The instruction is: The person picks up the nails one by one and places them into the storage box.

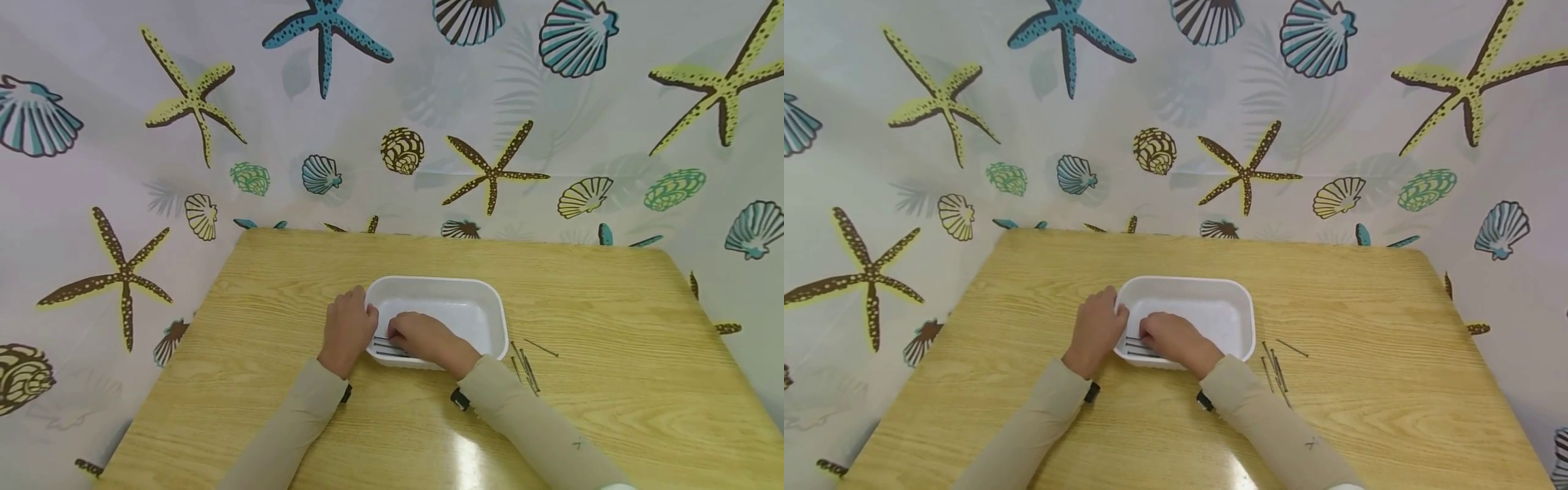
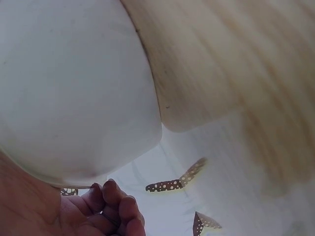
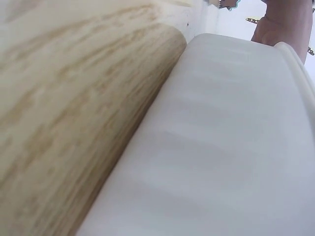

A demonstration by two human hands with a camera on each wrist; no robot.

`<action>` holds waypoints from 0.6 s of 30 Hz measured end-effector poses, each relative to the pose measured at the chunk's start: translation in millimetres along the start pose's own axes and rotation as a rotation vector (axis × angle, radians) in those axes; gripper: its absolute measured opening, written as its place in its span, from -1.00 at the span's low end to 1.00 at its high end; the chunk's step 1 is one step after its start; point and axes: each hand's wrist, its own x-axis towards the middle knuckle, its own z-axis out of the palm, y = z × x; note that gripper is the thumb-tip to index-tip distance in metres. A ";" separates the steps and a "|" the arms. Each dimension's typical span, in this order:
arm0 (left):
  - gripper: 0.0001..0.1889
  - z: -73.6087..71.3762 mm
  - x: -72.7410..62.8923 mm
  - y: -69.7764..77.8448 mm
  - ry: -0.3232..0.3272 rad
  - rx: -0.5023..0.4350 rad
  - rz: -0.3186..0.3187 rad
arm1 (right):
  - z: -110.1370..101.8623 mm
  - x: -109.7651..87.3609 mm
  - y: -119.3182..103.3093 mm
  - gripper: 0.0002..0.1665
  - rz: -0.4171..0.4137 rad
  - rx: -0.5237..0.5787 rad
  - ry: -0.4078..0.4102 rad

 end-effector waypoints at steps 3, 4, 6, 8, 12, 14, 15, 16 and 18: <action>-0.83 0.4 -0.1 -0.3 0.007 -0.002 0.006 | 0.7 0.5 0.1 -0.93 -0.006 -0.008 0.004; -0.83 0.8 0.0 -0.6 0.009 -0.002 0.008 | 0.8 0.7 0.1 -0.93 -0.008 -0.008 0.006; -0.83 0.7 0.0 -0.9 0.014 0.000 0.013 | 1.1 1.2 0.0 -0.92 -0.011 -0.007 0.009; -0.83 1.0 0.2 -1.3 0.021 0.006 0.018 | 1.5 1.9 0.3 -0.92 -0.016 -0.003 0.011; -0.84 1.6 0.8 -2.1 0.036 0.014 0.024 | 2.4 3.1 0.9 -0.91 -0.029 -0.001 0.016; -0.84 2.1 0.8 -2.4 0.043 0.018 0.027 | 2.5 3.2 0.8 -0.91 -0.034 -0.004 0.019; -0.85 2.1 0.7 -2.4 0.043 0.016 0.026 | 2.5 3.1 0.6 -0.91 -0.033 -0.006 0.019; -0.85 1.9 0.6 -2.3 0.042 0.015 0.025 | 2.5 3.1 0.5 -0.91 -0.033 -0.009 0.019; -0.84 2.1 0.3 -2.4 0.046 0.017 0.026 | 2.2 3.1 -0.1 -0.91 -0.032 -0.010 0.018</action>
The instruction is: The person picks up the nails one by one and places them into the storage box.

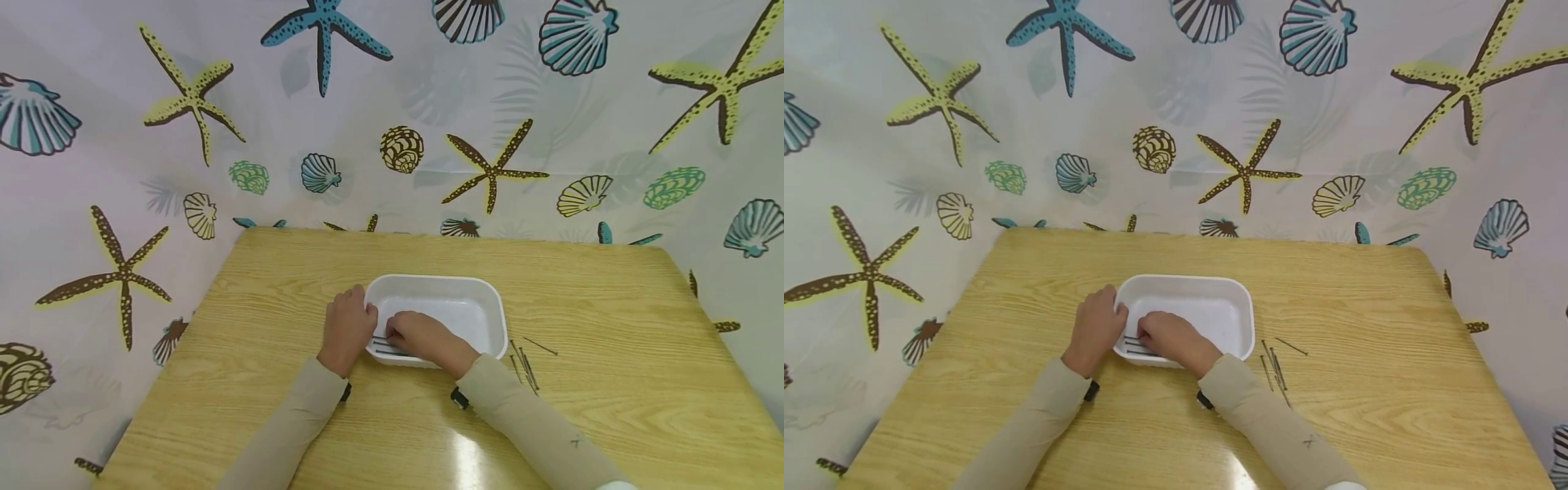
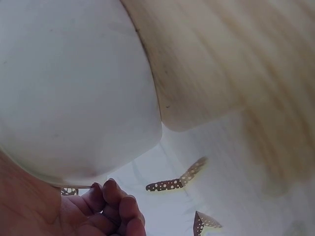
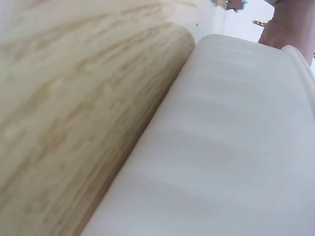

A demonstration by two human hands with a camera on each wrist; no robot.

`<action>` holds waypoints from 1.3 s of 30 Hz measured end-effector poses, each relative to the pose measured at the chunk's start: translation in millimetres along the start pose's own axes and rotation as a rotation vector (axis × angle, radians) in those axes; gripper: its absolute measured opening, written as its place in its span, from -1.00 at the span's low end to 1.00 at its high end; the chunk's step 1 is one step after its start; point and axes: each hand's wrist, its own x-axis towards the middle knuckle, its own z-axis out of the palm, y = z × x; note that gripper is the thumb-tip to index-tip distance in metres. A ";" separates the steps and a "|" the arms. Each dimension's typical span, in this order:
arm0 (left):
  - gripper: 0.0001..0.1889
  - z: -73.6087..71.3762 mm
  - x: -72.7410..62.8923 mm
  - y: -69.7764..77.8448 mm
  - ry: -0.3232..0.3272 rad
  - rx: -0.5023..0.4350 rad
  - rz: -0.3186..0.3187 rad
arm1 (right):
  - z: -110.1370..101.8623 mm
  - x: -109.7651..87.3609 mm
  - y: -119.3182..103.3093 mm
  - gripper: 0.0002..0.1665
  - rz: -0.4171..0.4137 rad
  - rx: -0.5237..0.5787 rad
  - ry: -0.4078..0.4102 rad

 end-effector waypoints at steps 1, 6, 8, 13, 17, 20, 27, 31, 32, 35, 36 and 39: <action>-0.84 0.2 0.0 0.1 0.000 0.000 0.000 | 0.0 0.0 0.0 -0.91 0.001 0.000 0.000; -0.84 0.2 -0.2 1.0 -0.007 -0.002 -0.002 | 0.8 -0.1 0.8 -0.90 0.023 -0.003 -0.012; -0.83 0.2 -0.4 1.6 -0.010 -0.003 -0.002 | 1.7 -0.1 1.5 -0.89 0.033 -0.005 -0.017; -0.84 0.0 0.1 1.9 -0.008 -0.004 -0.002 | 3.1 0.7 3.2 -0.90 0.041 0.003 -0.019; -0.84 -0.2 0.6 2.0 -0.010 -0.005 -0.004 | 4.2 1.0 4.4 -0.89 0.046 0.006 -0.020; -0.84 0.0 0.7 1.8 -0.019 -0.002 -0.011 | 4.3 0.8 4.5 -0.89 0.049 0.011 -0.023; -0.83 0.0 1.1 1.4 -0.034 -0.004 -0.024 | 2.9 0.5 4.0 -0.89 0.048 0.028 -0.020; -0.83 0.7 1.6 1.5 -0.034 -0.011 -0.026 | 0.8 -0.8 3.5 -0.88 0.059 0.027 -0.017; -0.83 0.8 1.6 1.6 -0.033 -0.013 -0.026 | 0.4 -1.1 3.2 -0.88 0.061 0.027 -0.014; -0.84 0.9 1.1 1.2 -0.035 -0.012 -0.028 | -0.8 -2.3 2.4 -0.88 0.076 0.014 -0.004; -0.84 0.9 1.0 1.2 -0.035 -0.011 -0.027 | -1.3 -2.7 2.3 -0.88 0.082 0.010 0.000; -0.84 0.7 1.1 1.3 -0.039 -0.006 -0.028 | -3.8 -4.4 1.7 -0.86 0.102 0.007 0.009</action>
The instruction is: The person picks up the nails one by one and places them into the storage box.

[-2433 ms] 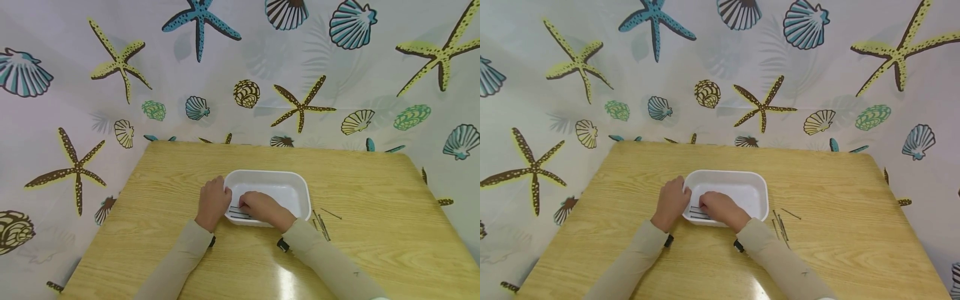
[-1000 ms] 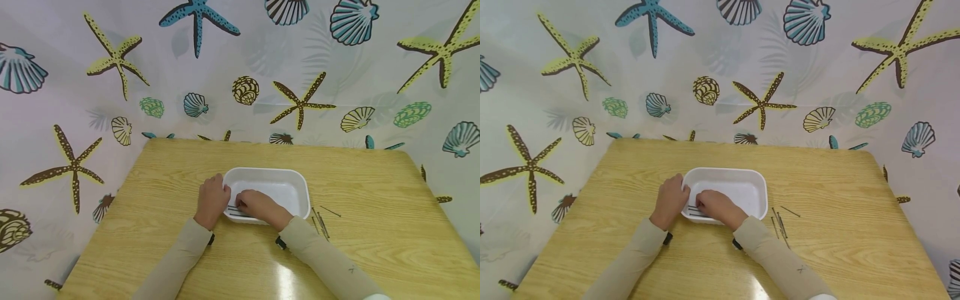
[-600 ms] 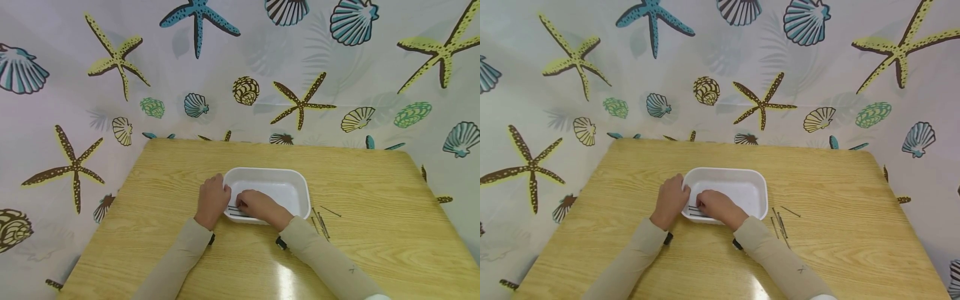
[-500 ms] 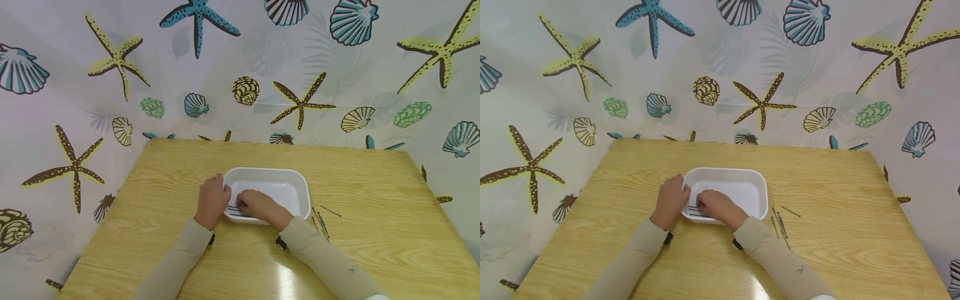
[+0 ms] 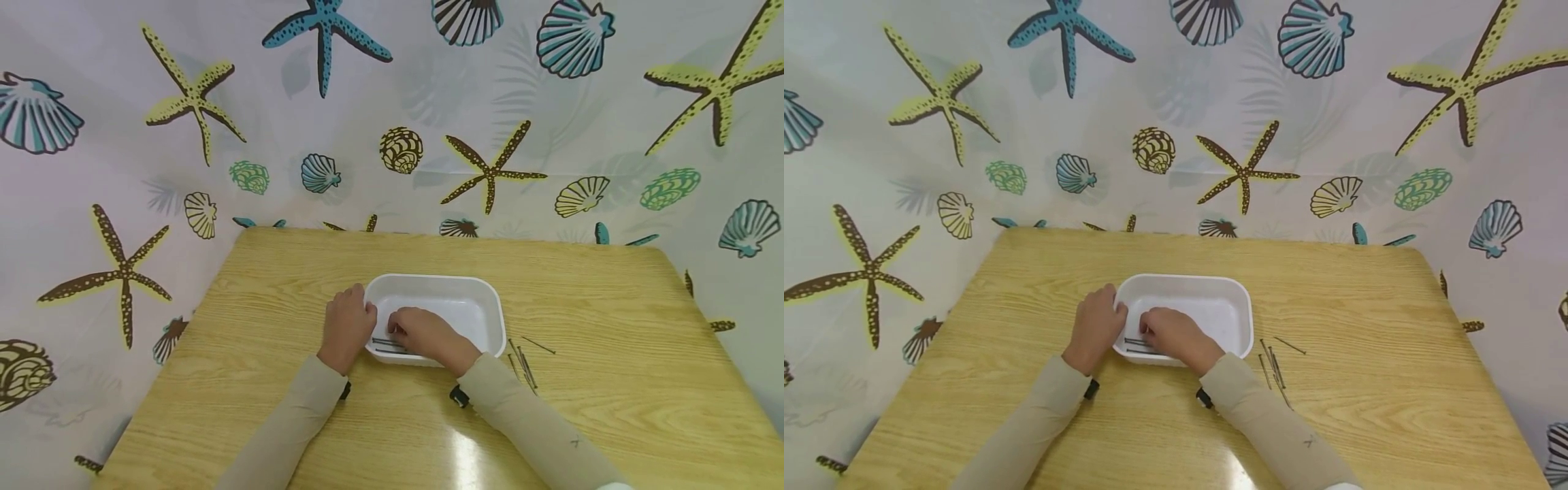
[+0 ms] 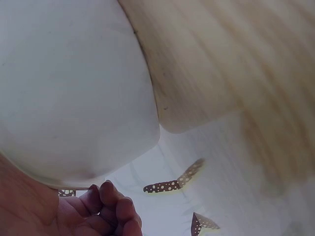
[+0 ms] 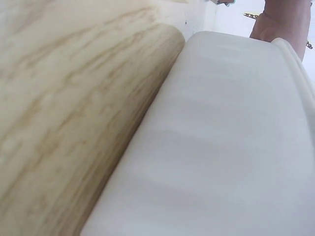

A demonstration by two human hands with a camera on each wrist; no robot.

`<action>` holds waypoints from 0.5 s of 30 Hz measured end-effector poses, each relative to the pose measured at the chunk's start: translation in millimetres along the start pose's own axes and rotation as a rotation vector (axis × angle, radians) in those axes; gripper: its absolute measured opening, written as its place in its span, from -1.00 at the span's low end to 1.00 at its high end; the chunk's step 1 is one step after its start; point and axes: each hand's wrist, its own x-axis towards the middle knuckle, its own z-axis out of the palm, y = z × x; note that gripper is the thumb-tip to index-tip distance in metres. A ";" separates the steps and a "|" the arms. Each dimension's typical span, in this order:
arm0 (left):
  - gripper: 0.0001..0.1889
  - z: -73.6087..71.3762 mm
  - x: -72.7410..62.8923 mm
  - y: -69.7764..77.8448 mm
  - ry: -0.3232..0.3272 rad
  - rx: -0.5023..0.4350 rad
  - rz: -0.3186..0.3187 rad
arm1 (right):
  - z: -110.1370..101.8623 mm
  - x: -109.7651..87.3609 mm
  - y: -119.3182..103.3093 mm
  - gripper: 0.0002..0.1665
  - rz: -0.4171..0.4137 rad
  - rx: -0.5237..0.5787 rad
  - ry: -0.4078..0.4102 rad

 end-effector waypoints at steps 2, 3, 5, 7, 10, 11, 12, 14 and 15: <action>-0.83 0.8 0.4 0.1 -0.004 0.008 -0.001 | -2.1 -2.1 0.6 -0.85 0.014 0.007 0.004; -0.82 1.0 0.7 0.1 -0.008 0.010 -0.002 | -3.1 -3.5 1.1 -0.85 0.022 0.015 0.006; -0.81 1.9 1.3 -0.2 -0.019 0.016 -0.007 | -5.6 -6.6 2.3 -0.87 0.035 0.036 0.011; -0.80 2.4 1.8 -0.6 -0.030 0.016 -0.014 | -7.9 -10.7 3.9 -0.90 0.045 0.053 0.019; -0.79 2.6 2.5 -0.9 -0.048 0.007 -0.027 | -12.7 -18.2 5.9 -0.93 0.053 0.064 0.040; -0.79 2.6 2.5 -1.1 -0.052 0.003 -0.032 | -14.2 -20.8 6.4 -0.93 0.054 0.059 0.051; -0.79 2.5 2.5 -1.0 -0.055 0.000 -0.035 | -16.0 -23.7 6.9 -0.94 0.055 0.059 0.063; -0.79 2.6 2.5 -1.0 -0.059 -0.004 -0.036 | -19.9 -29.4 7.8 -0.95 0.062 0.057 0.088; -0.79 2.5 2.4 -1.0 -0.059 -0.006 -0.036 | -22.0 -32.3 8.3 -0.95 0.067 0.061 0.099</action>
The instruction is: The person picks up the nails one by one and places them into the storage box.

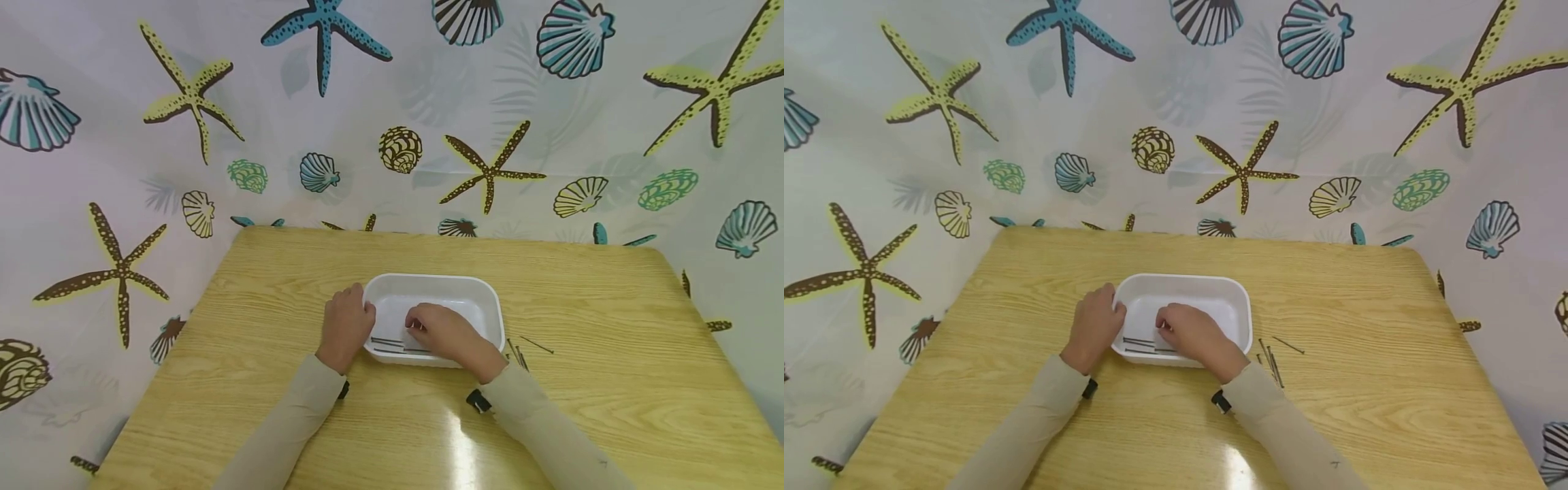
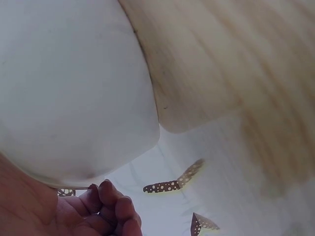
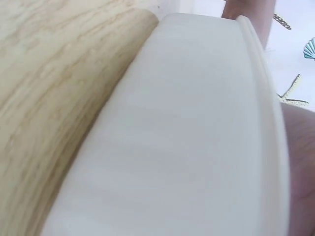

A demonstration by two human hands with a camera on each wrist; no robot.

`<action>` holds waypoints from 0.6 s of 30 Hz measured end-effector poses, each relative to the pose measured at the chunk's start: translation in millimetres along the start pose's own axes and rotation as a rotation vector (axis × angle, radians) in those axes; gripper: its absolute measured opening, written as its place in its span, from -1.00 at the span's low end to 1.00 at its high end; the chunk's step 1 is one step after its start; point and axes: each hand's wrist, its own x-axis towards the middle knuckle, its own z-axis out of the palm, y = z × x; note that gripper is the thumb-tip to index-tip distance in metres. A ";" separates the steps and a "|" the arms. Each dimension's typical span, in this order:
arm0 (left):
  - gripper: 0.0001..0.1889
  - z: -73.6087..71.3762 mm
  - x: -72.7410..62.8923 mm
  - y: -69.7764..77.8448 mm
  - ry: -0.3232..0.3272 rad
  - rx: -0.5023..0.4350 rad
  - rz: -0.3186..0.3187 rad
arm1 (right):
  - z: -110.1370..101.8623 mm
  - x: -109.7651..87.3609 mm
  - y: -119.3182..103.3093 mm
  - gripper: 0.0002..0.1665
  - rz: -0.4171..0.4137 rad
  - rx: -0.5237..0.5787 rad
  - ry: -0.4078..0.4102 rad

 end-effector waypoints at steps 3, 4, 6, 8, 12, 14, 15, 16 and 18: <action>-0.79 -0.3 0.5 0.1 0.006 -0.003 0.004 | -7.4 -7.4 2.8 -0.95 0.019 0.015 0.030; -0.79 -0.3 0.5 0.0 0.007 -0.003 0.006 | -9.7 -10.0 4.1 -0.94 0.026 0.018 0.037; -0.79 -0.6 0.4 -0.2 0.007 -0.004 0.008 | -14.5 -15.5 7.4 -0.94 0.036 0.025 0.049; -0.78 -0.9 0.3 -0.5 0.007 -0.003 0.009 | -19.2 -21.1 11.6 -0.93 0.038 0.025 0.057; -0.79 -1.6 -0.3 -0.7 0.013 0.001 0.016 | -28.8 -34.2 21.7 -0.92 0.046 0.036 0.087; -0.80 -2.2 -0.5 -0.6 0.014 0.003 0.020 | -32.9 -41.6 27.1 -0.92 0.052 0.049 0.105; -0.80 -2.4 -0.6 -0.4 0.015 0.004 0.023 | -34.8 -45.5 29.8 -0.92 0.058 0.057 0.115; -0.80 -2.6 -0.8 -0.1 0.014 0.005 0.026 | -36.7 -49.6 32.5 -0.92 0.063 0.064 0.125; -0.80 -2.7 -1.1 0.2 0.016 0.004 0.030 | -40.3 -57.8 37.5 -0.91 0.078 0.074 0.142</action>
